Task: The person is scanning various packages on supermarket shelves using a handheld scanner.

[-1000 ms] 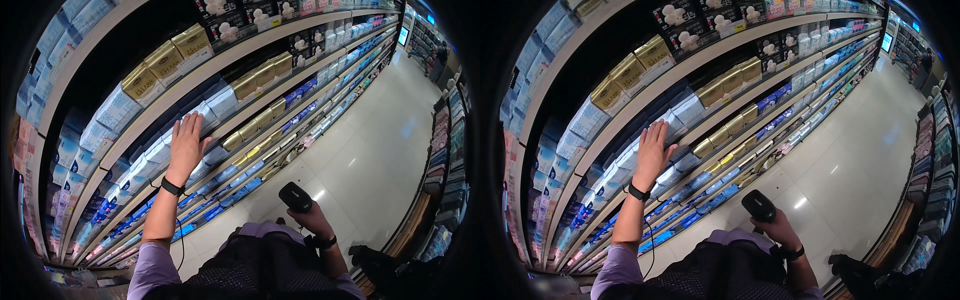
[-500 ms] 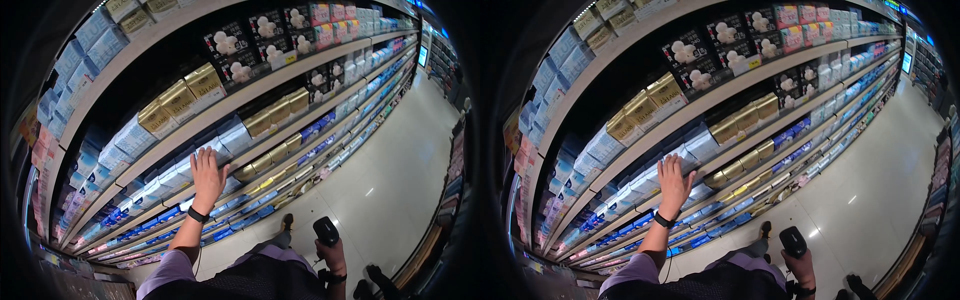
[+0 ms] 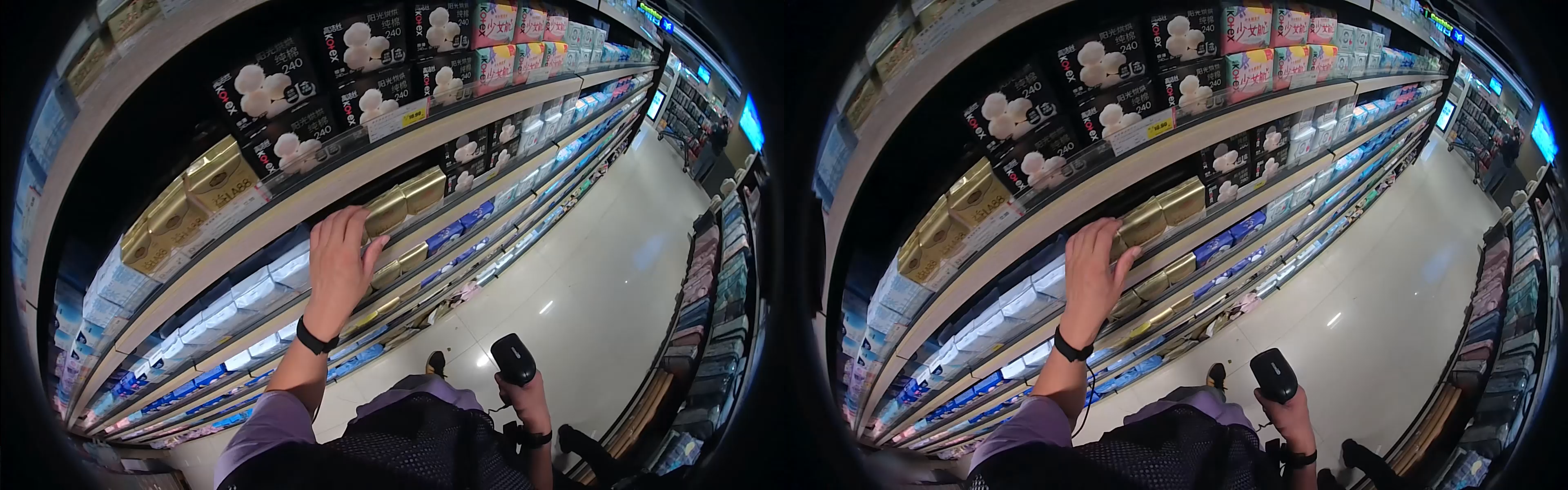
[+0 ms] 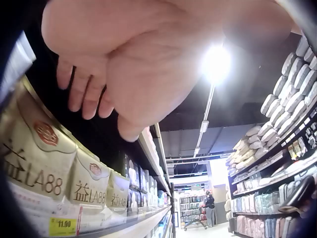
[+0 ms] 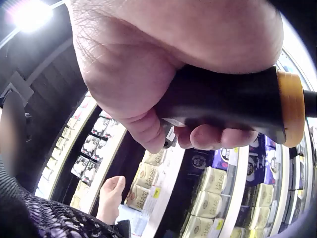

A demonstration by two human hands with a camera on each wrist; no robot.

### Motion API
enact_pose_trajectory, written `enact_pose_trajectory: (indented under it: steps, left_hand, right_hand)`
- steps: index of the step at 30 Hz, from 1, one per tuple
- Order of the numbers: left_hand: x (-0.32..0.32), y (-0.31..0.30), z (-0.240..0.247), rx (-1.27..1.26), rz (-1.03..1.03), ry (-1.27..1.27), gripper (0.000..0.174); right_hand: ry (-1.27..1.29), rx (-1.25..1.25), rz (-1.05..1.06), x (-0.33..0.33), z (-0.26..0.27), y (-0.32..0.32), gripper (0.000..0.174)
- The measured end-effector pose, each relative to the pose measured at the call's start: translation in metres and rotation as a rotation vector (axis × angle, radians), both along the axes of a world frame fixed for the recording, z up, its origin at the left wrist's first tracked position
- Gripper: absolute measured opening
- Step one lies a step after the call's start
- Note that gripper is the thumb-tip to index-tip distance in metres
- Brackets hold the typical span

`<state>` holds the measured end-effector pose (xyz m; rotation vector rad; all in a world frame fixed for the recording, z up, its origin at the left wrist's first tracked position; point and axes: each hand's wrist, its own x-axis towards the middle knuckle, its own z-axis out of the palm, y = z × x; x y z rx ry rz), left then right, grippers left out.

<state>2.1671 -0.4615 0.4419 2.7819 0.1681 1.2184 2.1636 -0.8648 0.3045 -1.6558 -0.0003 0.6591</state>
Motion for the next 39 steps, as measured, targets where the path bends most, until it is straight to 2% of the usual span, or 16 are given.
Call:
enact_pose_trajectory:
  steps: [1,3,7,15,19,21,23,25,27,29,31,33,35,36,37,39]
  left_hand:
    - [0.014,-0.001,0.000,-0.006,0.004,0.000,0.048]
    - [0.022,-0.004,-0.002,-0.135,0.167,0.300,0.055]
    - [0.063,0.008,-0.018,-0.083,0.274,0.383,0.061]
    - [0.051,-0.014,0.007,-0.095,0.246,0.308,0.058]
    - [0.021,-0.065,0.031,-0.220,0.238,0.192,0.054]
    - [0.001,-0.093,0.033,-0.638,0.170,0.127,0.055]
    - [-0.010,-0.124,0.026,-0.661,0.194,0.119,0.058]
    - [-0.018,-0.144,-0.004,-0.978,-0.164,-0.126,0.064]
    - [-0.021,-0.164,-0.034,-1.064,-0.256,-0.171,0.069]
    - [-0.019,-0.210,-0.059,-1.567,-0.317,-0.443,0.065]
    - [-0.003,-0.251,-0.066,-1.775,-0.454,-0.520,0.057]
    - [0.007,-0.274,-0.085,-2.132,-0.386,-0.687,0.065]
    - [0.026,-0.291,-0.086,-2.255,-0.433,-0.803,0.063]
    - [0.033,-0.300,-0.083,-2.313,-0.331,-0.850,0.061]
    - [0.034,-0.300,-0.089,-2.298,-0.415,-0.818,0.063]
    - [0.036,-0.299,-0.099,-2.301,-0.341,-0.909,0.064]
  right_hand:
    - [-0.039,0.019,-0.023,0.014,0.006,0.001,0.015]
    - [-0.078,0.038,-0.046,0.022,0.016,-0.001,0.015]
    - [-0.039,-0.007,-0.056,0.081,0.017,-0.012,0.008]
    - [0.046,0.142,0.020,0.138,0.006,-0.033,0.011]
    - [0.108,0.184,0.163,0.193,0.008,-0.045,0.010]
    - [0.096,0.140,0.298,0.217,0.012,-0.047,0.012]
    - [0.087,0.116,0.413,0.240,0.017,-0.053,0.014]
    - [-0.011,0.121,0.594,0.254,0.033,-0.049,0.018]
    - [-0.069,0.132,0.725,0.269,0.045,-0.047,0.023]
    - [-0.177,0.281,0.880,0.280,0.065,-0.055,0.028]
    - [-0.140,0.269,0.995,0.296,0.071,-0.061,0.035]
    - [-0.266,0.424,1.083,0.296,0.083,-0.055,0.038]
    - [-0.190,0.409,1.118,0.298,0.090,-0.052,0.039]
    - [-0.274,0.463,1.162,0.297,0.090,-0.049,0.039]
    - [-0.359,0.518,1.204,0.297,0.089,-0.047,0.039]
    - [-0.416,0.535,1.218,0.295,0.084,-0.040,0.041]
